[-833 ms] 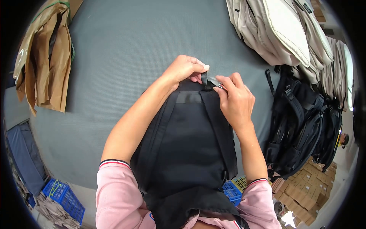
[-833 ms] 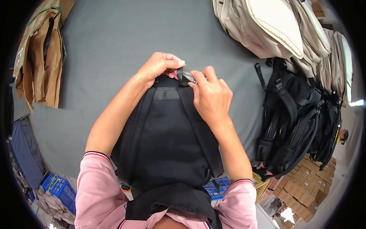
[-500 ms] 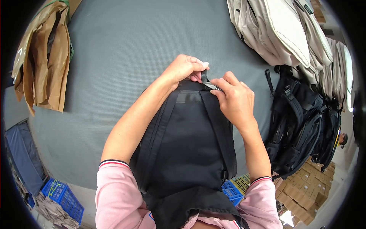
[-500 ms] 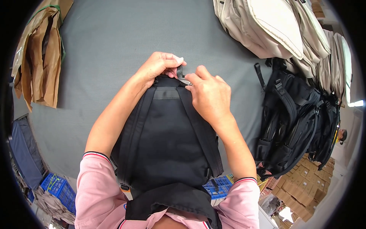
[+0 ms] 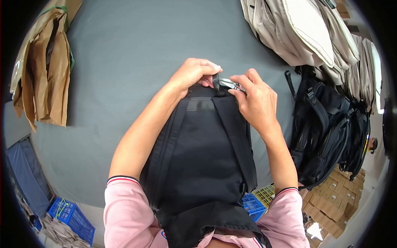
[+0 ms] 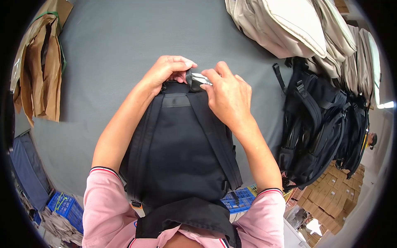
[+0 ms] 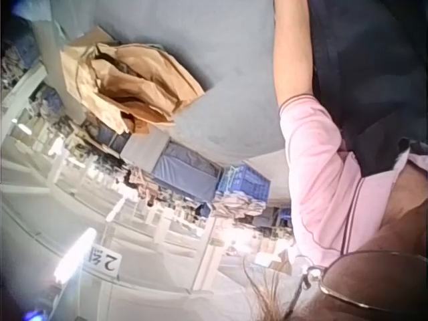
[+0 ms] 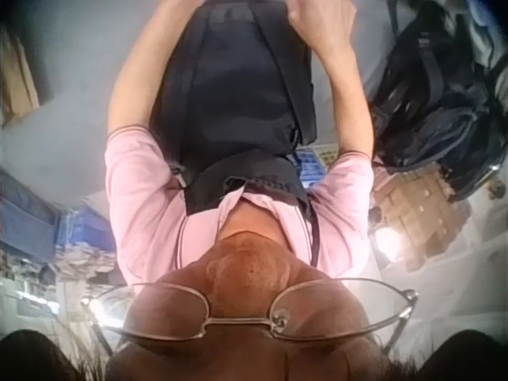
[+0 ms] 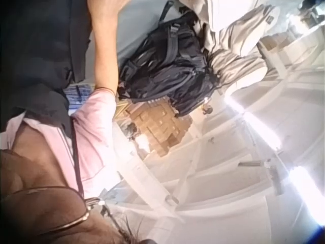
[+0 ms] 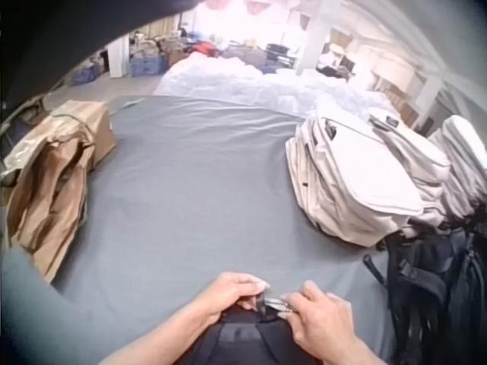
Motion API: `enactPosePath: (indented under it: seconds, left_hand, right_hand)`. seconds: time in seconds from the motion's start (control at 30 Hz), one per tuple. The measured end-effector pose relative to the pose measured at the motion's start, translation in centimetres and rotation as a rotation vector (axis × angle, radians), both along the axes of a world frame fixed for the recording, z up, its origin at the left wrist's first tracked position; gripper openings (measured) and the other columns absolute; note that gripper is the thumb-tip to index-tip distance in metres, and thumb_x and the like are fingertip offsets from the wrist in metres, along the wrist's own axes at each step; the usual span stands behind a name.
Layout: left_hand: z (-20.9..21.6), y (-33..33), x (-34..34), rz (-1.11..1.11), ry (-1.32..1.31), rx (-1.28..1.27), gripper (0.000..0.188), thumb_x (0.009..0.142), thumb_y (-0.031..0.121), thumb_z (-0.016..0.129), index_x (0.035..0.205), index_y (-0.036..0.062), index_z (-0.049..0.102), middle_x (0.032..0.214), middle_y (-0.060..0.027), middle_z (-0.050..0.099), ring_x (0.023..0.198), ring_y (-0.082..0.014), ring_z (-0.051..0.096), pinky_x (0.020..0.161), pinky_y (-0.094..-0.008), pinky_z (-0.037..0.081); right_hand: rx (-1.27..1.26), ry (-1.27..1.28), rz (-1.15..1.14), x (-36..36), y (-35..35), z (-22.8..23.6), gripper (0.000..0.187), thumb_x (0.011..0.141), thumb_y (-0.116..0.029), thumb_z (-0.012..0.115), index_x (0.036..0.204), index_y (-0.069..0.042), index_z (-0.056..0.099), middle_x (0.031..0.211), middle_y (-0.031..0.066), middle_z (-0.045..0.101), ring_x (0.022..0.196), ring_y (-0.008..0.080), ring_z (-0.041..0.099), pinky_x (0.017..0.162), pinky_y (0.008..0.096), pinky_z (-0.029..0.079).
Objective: Inspecting and cleaning loose threads on backpacks in a factory setting.
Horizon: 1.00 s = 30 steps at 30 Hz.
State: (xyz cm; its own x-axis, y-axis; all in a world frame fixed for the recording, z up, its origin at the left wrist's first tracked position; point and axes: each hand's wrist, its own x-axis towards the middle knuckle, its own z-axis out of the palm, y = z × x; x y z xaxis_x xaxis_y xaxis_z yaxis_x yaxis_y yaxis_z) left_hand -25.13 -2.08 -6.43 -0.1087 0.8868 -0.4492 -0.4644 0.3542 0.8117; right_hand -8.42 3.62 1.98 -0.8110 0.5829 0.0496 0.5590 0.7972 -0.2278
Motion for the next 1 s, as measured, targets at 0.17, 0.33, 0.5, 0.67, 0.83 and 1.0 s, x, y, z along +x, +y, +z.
enactPosePath:
  seconds: [0.17,0.33,0.5,0.67,0.83,1.0]
  left_hand:
    - [-0.2,0.1,0.1,-0.003,-0.034,0.016,0.021,0.083,0.02,0.061,0.091,0.0007,0.067,0.069,-0.0038,0.062,0.061,-0.0099,0.059,0.059,-0.0208,0.044]
    - [-0.8,0.0,-0.1,0.012,-0.064,0.031,0.022,0.084,0.019,0.058,0.093,0.0,0.066,0.067,-0.0032,0.061,0.06,-0.0109,0.059,0.061,-0.0213,0.046]
    - [-0.8,-0.1,-0.8,0.126,-0.169,-0.024,0.026,0.088,0.017,0.05,0.101,-0.0023,0.063,0.08,-0.0107,0.063,0.07,-0.0153,0.062,0.068,-0.0237,0.05]
    - [-0.6,-3.1,-2.1,0.585,-0.029,0.085,0.027,0.09,0.01,0.046,0.11,-0.0029,0.057,0.095,-0.0161,0.064,0.083,-0.0203,0.063,0.077,-0.0282,0.05]
    - [2.0,-5.5,0.4,0.234,0.855,-0.227,0.033,0.077,0.026,0.07,0.098,0.0027,0.059,0.093,-0.0082,0.063,0.089,-0.0185,0.059,0.078,-0.0319,0.047]
    - [1.3,-6.0,1.5,0.166,1.254,-0.227,0.031,0.072,0.024,0.072,0.089,0.0037,0.056,0.088,-0.0071,0.06,0.089,-0.0245,0.056,0.078,-0.0375,0.045]
  right_hand:
    - [0.058,0.006,0.085,-0.2,0.3,-0.4,0.022,0.072,-0.011,0.069,0.094,-0.012,0.064,0.081,0.0024,0.053,0.061,0.0239,0.056,0.056,0.0353,0.045]
    - [0.114,-0.032,0.183,0.0,0.0,-0.1,0.02,0.072,-0.011,0.069,0.091,-0.013,0.065,0.08,0.0007,0.053,0.06,0.0223,0.055,0.055,0.0345,0.044]
    - [-0.065,0.026,0.076,0.1,0.4,-1.2,0.021,0.07,-0.009,0.071,0.09,-0.009,0.065,0.081,0.0019,0.054,0.063,0.023,0.056,0.058,0.0338,0.045]
    - [-0.478,0.388,-0.137,-0.7,1.0,-1.6,0.02,0.072,-0.008,0.07,0.091,-0.009,0.066,0.079,0.0066,0.056,0.071,0.0207,0.059,0.063,0.0311,0.046]
    - [-0.464,0.296,-0.127,-5.0,1.4,-4.1,0.022,0.075,-0.01,0.069,0.096,-0.006,0.064,0.077,0.0065,0.056,0.074,0.0175,0.057,0.067,0.0301,0.045]
    - [-0.273,-0.026,-0.036,-6.2,2.2,-6.5,0.024,0.076,-0.022,0.069,0.096,-0.01,0.066,0.085,0.0091,0.06,0.082,0.0303,0.058,0.068,0.041,0.046]
